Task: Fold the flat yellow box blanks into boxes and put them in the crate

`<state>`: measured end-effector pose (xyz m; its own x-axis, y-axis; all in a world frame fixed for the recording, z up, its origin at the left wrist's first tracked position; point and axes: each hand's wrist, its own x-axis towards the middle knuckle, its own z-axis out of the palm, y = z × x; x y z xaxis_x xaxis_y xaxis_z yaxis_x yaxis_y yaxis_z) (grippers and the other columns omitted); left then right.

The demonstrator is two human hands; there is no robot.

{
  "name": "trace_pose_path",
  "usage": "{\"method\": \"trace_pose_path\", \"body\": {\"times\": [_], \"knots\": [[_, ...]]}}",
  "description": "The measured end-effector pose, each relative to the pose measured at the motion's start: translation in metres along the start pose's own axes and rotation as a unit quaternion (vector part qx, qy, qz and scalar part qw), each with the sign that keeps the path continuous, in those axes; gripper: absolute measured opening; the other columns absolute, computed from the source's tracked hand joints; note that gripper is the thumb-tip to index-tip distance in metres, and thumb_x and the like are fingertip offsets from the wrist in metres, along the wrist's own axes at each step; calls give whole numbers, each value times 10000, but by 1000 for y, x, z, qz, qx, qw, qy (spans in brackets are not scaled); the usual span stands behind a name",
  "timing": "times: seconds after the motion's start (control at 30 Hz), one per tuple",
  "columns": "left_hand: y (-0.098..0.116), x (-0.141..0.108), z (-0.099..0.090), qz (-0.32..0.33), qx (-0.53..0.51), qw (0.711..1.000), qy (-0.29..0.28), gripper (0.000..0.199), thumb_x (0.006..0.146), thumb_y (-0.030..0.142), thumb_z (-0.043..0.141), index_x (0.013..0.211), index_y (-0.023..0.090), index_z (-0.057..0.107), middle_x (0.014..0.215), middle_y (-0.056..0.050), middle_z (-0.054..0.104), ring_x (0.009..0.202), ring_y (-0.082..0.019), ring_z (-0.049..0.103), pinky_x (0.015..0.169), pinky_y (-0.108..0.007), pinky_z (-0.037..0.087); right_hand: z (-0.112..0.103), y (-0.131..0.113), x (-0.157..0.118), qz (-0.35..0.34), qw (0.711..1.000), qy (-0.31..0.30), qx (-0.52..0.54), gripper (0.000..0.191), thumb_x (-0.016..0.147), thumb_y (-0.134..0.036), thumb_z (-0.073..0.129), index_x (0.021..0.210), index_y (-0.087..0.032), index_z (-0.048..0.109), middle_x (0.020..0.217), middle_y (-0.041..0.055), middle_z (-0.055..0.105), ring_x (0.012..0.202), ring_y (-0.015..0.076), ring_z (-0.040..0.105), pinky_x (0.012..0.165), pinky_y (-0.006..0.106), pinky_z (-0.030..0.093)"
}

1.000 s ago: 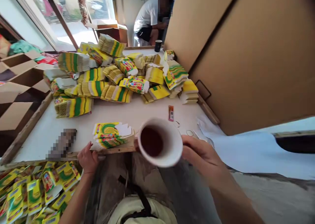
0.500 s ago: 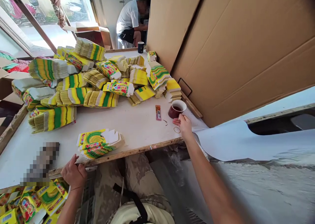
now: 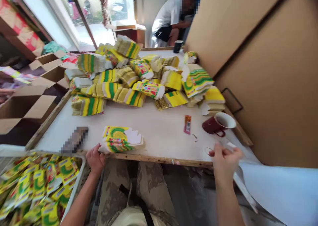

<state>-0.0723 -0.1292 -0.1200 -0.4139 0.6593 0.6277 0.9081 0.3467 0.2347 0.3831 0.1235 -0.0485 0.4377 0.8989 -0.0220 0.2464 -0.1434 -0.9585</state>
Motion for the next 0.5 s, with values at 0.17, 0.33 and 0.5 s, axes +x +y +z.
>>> {"method": "trace_pose_path", "body": {"times": [0.17, 0.33, 0.5], "knots": [[14, -5, -5, -8, 8, 1000, -7, 545, 963, 501, 212, 1190, 147, 559, 1022, -161, 697, 959, -290, 611, 880, -431, 373, 5, 7, -54, -56, 987, -109, -102, 543, 694, -499, 679, 1074, -225, 404, 737, -21, 544, 553, 177, 577, 586, 346, 470], [13, -14, -2, -22, 30, 999, -28, 605, 967, 518, 155, 1211, 153, 571, 1055, -152, 698, 959, -265, 618, 878, -425, 388, 22, 7, -74, -117, 942, -164, -269, 425, 735, -548, 608, 1030, -251, 535, 729, 49, 575, 711, 307, 621, 755, 464, 481], [17, -15, -4, -10, 19, 999, -24, 593, 977, 500, 142, 1232, 164, 558, 1065, -142, 694, 953, -254, 621, 850, -422, 393, 29, 6, -77, -127, 909, -191, -347, 373, 785, -583, 516, 1034, -318, 599, 706, 69, 614, 706, 328, 626, 653, 439, 451]]}}
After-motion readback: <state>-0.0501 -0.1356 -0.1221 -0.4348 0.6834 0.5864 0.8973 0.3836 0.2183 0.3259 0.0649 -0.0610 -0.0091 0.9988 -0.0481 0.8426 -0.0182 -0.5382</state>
